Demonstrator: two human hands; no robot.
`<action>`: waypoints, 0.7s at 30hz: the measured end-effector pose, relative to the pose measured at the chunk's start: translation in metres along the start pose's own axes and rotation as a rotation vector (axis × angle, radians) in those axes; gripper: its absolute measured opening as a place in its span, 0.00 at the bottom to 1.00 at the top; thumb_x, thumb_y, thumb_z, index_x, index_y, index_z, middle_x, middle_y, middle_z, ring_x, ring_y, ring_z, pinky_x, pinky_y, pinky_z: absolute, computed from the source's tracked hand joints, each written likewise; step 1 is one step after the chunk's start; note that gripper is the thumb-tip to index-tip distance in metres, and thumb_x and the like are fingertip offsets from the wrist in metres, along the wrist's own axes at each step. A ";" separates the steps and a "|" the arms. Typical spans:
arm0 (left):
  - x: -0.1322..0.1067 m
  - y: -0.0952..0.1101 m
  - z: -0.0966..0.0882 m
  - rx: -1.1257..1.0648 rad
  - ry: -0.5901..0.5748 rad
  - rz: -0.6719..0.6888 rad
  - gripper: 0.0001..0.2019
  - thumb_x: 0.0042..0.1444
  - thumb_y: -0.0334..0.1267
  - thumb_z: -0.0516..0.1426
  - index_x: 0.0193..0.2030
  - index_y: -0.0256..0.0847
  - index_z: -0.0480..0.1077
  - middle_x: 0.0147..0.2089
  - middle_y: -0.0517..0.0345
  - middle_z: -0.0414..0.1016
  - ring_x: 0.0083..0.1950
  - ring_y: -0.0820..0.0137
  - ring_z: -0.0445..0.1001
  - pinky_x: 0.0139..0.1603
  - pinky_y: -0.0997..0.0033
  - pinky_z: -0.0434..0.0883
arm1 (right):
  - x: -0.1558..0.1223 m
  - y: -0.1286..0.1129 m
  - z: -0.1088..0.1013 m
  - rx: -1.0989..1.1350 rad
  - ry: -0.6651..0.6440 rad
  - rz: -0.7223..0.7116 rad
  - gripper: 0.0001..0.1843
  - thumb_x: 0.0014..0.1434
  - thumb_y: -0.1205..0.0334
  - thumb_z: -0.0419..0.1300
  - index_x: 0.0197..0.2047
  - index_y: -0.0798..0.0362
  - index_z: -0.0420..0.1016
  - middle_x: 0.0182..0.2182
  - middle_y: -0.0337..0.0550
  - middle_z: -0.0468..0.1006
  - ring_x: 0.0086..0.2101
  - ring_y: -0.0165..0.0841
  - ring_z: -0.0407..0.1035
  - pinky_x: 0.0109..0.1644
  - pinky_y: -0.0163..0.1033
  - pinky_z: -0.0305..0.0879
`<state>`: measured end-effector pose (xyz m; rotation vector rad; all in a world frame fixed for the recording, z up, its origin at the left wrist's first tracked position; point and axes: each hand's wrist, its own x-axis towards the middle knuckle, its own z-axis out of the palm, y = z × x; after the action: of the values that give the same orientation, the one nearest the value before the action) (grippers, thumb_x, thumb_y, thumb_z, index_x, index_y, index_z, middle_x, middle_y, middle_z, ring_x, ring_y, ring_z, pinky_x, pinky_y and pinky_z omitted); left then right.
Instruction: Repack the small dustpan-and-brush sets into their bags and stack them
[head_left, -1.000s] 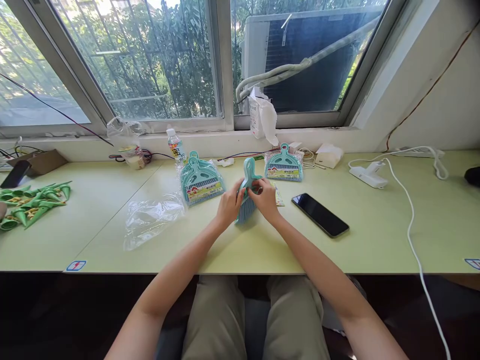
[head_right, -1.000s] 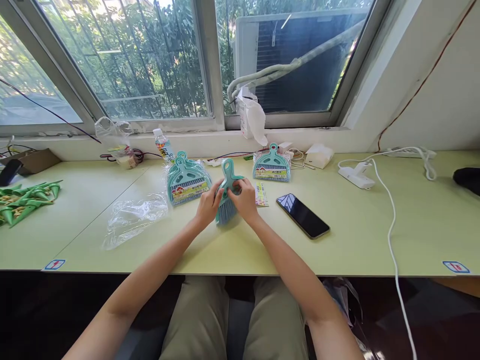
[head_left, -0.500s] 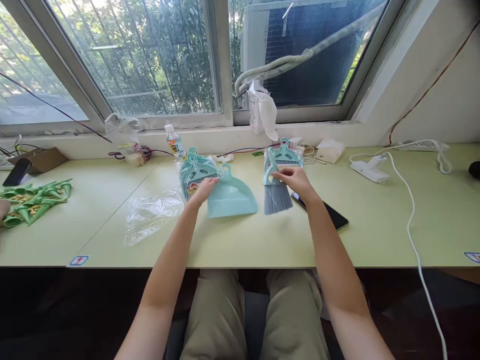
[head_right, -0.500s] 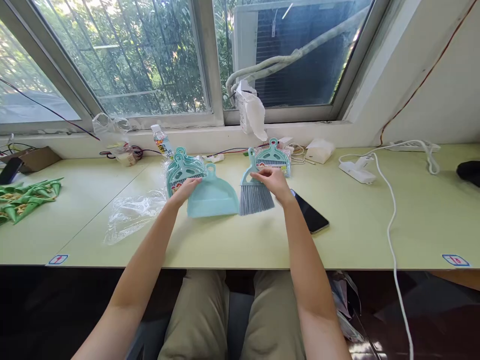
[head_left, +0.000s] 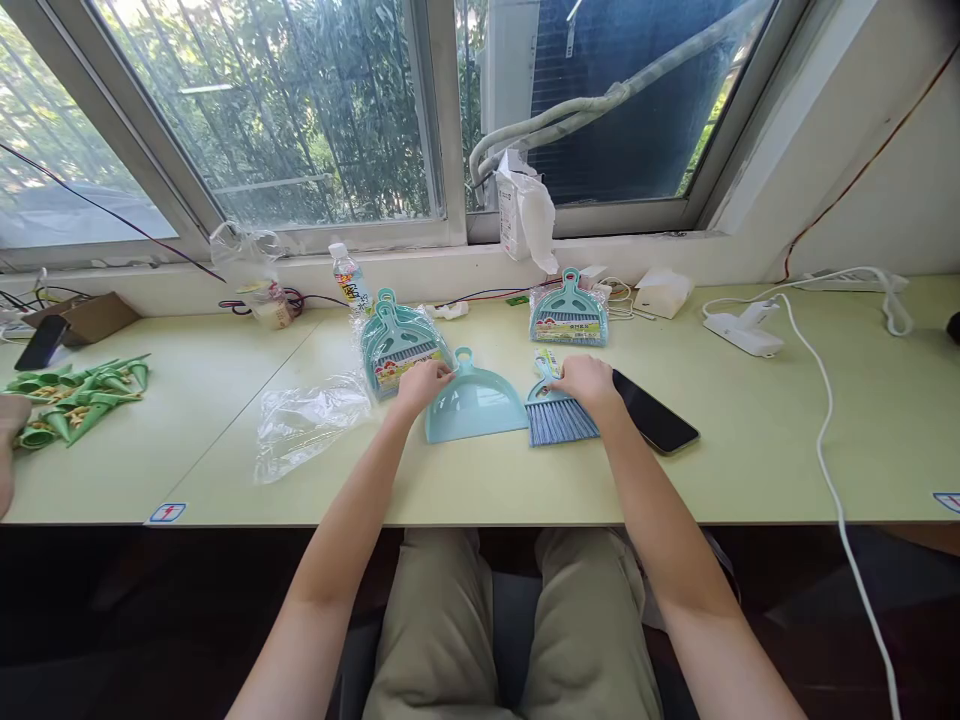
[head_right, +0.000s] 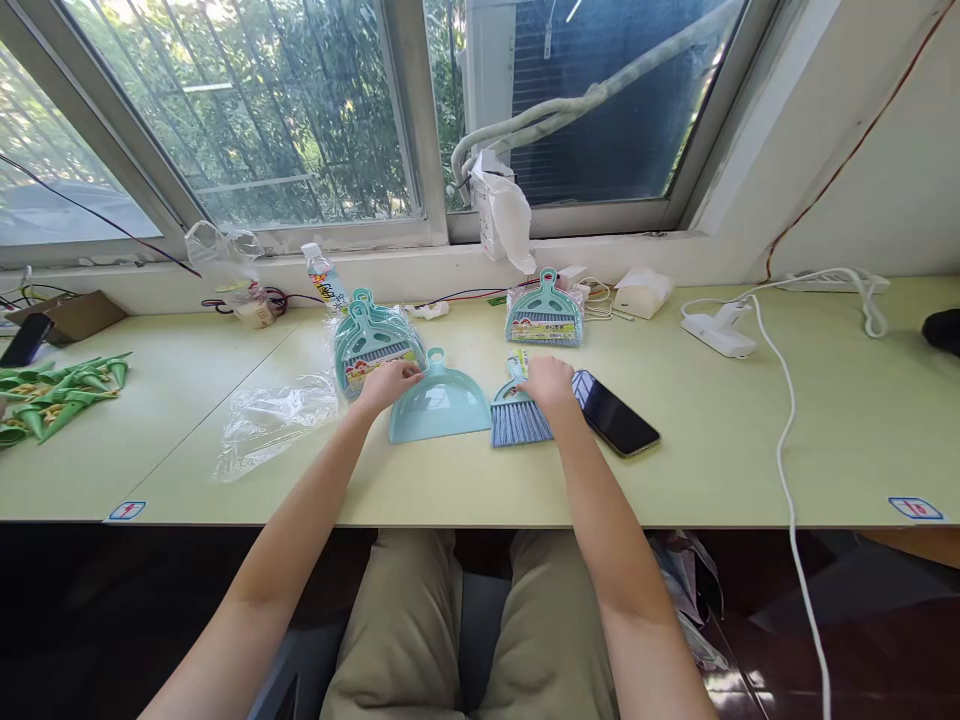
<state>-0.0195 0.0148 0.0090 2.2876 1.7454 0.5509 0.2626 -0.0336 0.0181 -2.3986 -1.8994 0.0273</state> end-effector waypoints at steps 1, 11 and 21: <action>0.000 0.000 0.001 0.002 0.003 0.006 0.13 0.55 0.47 0.55 0.38 0.46 0.77 0.40 0.52 0.78 0.43 0.58 0.73 0.42 0.65 0.65 | 0.000 0.001 0.000 -0.002 -0.008 0.002 0.22 0.48 0.45 0.66 0.37 0.55 0.79 0.38 0.58 0.79 0.43 0.46 0.73 0.43 0.43 0.64; 0.001 -0.002 0.003 0.067 0.018 -0.004 0.09 0.56 0.40 0.54 0.34 0.42 0.76 0.40 0.52 0.78 0.45 0.59 0.73 0.41 0.66 0.67 | 0.000 -0.002 0.002 0.011 -0.042 0.008 0.25 0.48 0.47 0.65 0.43 0.57 0.77 0.43 0.59 0.78 0.45 0.46 0.72 0.43 0.41 0.64; -0.006 0.020 0.022 -0.373 -0.219 0.022 0.08 0.54 0.37 0.55 0.26 0.37 0.67 0.22 0.56 0.72 0.19 0.71 0.69 0.25 0.71 0.67 | -0.011 0.003 -0.028 0.314 0.048 -0.279 0.16 0.50 0.46 0.61 0.30 0.50 0.80 0.30 0.42 0.81 0.33 0.34 0.73 0.32 0.34 0.58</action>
<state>0.0056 0.0047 -0.0039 2.0228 1.3841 0.5532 0.2653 -0.0466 0.0454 -1.9059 -2.0159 0.2285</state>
